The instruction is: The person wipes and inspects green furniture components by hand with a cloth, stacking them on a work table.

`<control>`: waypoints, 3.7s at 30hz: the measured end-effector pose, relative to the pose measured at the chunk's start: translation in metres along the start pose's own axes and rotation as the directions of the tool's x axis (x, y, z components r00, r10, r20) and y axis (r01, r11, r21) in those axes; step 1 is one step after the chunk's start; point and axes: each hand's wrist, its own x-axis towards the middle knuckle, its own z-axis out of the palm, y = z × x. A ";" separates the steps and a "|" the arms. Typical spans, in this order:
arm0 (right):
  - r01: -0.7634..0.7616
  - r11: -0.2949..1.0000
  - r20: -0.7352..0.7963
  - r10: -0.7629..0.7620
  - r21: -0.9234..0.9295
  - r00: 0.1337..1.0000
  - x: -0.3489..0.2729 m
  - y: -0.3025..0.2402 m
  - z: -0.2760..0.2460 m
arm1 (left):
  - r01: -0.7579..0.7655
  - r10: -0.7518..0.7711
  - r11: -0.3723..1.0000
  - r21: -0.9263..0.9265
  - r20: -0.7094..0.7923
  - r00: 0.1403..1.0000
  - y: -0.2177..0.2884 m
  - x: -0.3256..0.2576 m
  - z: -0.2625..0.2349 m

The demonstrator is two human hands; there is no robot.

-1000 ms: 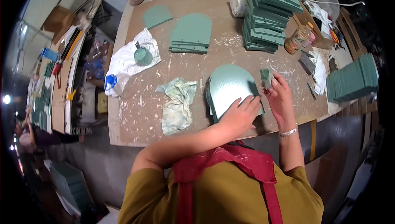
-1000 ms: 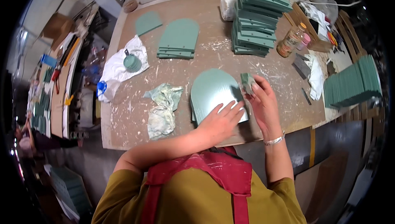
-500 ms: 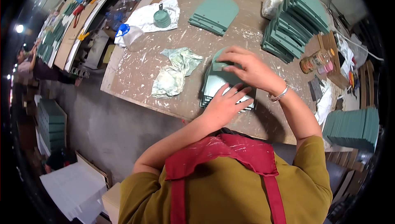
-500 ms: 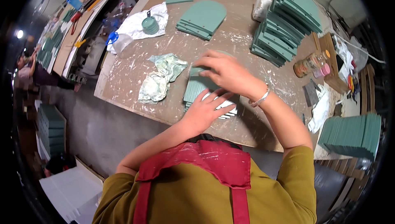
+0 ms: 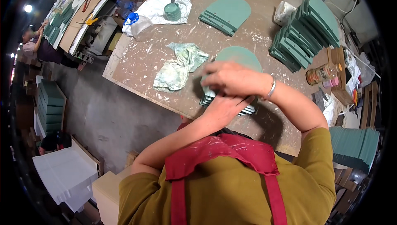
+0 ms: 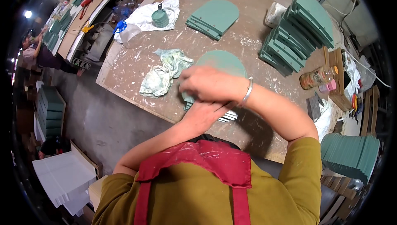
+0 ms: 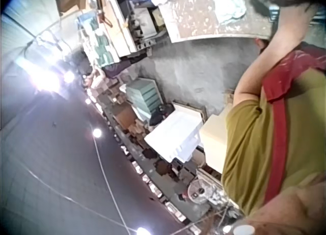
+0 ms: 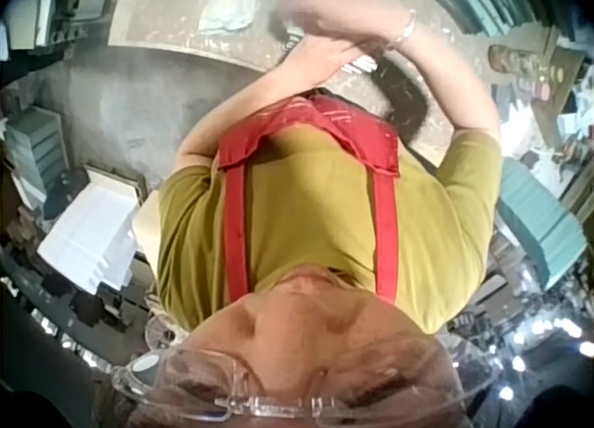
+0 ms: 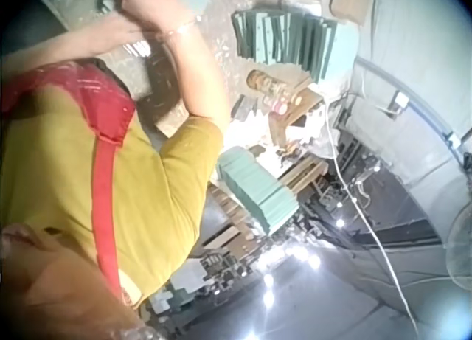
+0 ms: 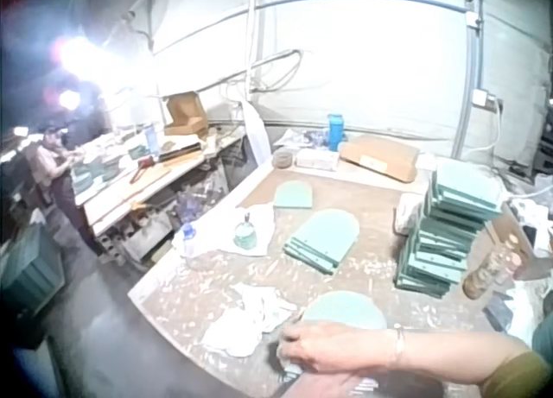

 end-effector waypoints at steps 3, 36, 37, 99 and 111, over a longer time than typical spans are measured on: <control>-0.020 0.999 0.092 0.023 -0.034 0.996 0.003 0.004 -0.003 | 0.054 -0.056 0.991 -0.126 -0.016 0.998 0.004 0.002 -0.005; -0.295 0.936 -0.086 0.283 -0.193 0.955 0.003 0.089 -0.055 | 0.010 -0.032 0.993 0.114 0.188 0.982 -0.004 0.054 -0.008; -0.274 0.940 -0.056 0.268 -0.201 0.962 0.008 0.076 -0.056 | 0.016 -0.037 0.993 0.115 0.187 0.982 -0.006 0.052 -0.007; -0.586 0.810 -0.292 0.556 -0.018 0.778 -0.041 0.080 -0.038 | 0.030 -0.045 0.996 0.084 0.177 0.983 -0.026 0.052 -0.016; -0.724 0.679 -0.457 0.687 0.125 0.565 -0.090 0.075 -0.030 | 0.039 -0.057 0.995 0.095 0.188 0.980 -0.021 0.054 -0.016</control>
